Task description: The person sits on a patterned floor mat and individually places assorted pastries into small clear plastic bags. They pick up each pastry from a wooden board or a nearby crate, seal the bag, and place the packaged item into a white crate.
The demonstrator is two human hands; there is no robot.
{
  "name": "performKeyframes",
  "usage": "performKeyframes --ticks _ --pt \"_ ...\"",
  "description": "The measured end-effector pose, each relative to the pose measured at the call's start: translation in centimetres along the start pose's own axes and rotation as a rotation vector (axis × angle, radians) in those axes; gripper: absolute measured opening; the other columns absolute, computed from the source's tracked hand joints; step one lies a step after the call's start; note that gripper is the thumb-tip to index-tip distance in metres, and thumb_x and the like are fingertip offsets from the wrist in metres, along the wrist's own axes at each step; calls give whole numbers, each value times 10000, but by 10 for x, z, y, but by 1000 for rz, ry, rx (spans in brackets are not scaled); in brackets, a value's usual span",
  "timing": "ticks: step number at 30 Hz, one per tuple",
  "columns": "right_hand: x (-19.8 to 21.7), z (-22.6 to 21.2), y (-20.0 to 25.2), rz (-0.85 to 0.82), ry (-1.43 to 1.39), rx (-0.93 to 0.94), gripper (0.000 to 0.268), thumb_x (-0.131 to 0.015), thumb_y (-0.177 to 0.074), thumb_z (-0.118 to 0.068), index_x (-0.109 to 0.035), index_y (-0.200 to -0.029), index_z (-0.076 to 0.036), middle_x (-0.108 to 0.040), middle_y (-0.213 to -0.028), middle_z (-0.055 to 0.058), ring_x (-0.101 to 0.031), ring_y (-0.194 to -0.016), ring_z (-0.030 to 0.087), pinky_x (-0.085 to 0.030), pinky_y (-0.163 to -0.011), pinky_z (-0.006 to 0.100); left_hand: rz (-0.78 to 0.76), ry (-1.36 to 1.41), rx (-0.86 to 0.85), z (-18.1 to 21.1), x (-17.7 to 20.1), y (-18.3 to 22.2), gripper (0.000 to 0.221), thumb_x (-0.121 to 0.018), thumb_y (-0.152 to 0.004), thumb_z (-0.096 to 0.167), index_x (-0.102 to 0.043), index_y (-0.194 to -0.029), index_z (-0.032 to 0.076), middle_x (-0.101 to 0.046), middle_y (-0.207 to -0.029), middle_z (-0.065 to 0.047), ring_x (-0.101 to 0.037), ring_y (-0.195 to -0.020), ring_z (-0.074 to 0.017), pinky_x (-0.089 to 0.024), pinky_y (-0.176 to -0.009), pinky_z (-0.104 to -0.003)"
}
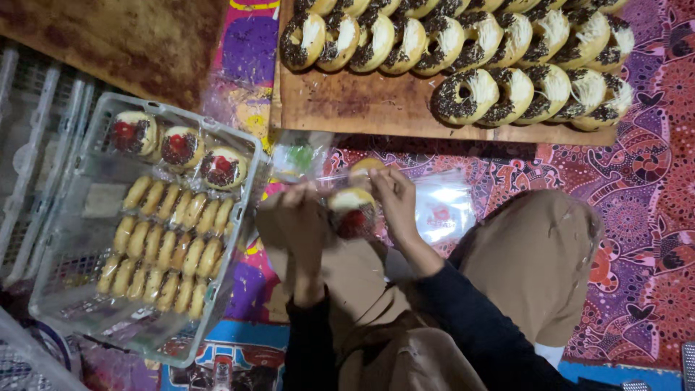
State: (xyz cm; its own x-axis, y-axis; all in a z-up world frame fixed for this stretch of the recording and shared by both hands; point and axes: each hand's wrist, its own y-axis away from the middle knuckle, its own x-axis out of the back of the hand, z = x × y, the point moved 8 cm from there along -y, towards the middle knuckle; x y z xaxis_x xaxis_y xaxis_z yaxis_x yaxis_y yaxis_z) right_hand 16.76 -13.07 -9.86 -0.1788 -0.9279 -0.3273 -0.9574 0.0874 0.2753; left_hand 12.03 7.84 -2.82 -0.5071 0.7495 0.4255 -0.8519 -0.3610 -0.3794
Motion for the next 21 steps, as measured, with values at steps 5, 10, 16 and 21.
performKeyframes --ticks 5,10,16,21 --pt "-7 45 -4 54 -54 68 102 -703 -952 -133 -736 -908 -47 -713 -834 -18 -633 -746 62 -502 -672 185 196 -169 -157 -1 22 -2 140 -703 -1008 133 -679 -989 -4 -698 -905 -142 -642 -831 -232 -521 -780 -360" --pt "9 174 37 81 257 -101 235 -606 -1001 -132 -753 -865 -8 -726 -784 38 -641 -712 101 -509 -657 292 97 -424 160 -61 44 58 329 -822 -927 129 -600 -715 13 -578 -691 -128 -547 -696 -288 -461 -687 -412" --pt "48 149 0 -113 732 159 146 -676 -873 -160 -779 -889 -58 -762 -782 124 -744 -682 207 -570 -651 350 4 -12 350 -155 53 75 148 -728 -868 92 -632 -789 11 -639 -739 -63 -566 -683 -123 -483 -620 -322" --pt "154 63 -50 -77 1494 408 291 -713 -719 -207 -700 -955 -39 -687 -962 191 -654 -933 392 -541 -760 494 -187 94 387 -194 -19 28 147 -816 -829 63 -683 -772 37 -640 -706 -4 -560 -631 -78 -454 -567 -288"
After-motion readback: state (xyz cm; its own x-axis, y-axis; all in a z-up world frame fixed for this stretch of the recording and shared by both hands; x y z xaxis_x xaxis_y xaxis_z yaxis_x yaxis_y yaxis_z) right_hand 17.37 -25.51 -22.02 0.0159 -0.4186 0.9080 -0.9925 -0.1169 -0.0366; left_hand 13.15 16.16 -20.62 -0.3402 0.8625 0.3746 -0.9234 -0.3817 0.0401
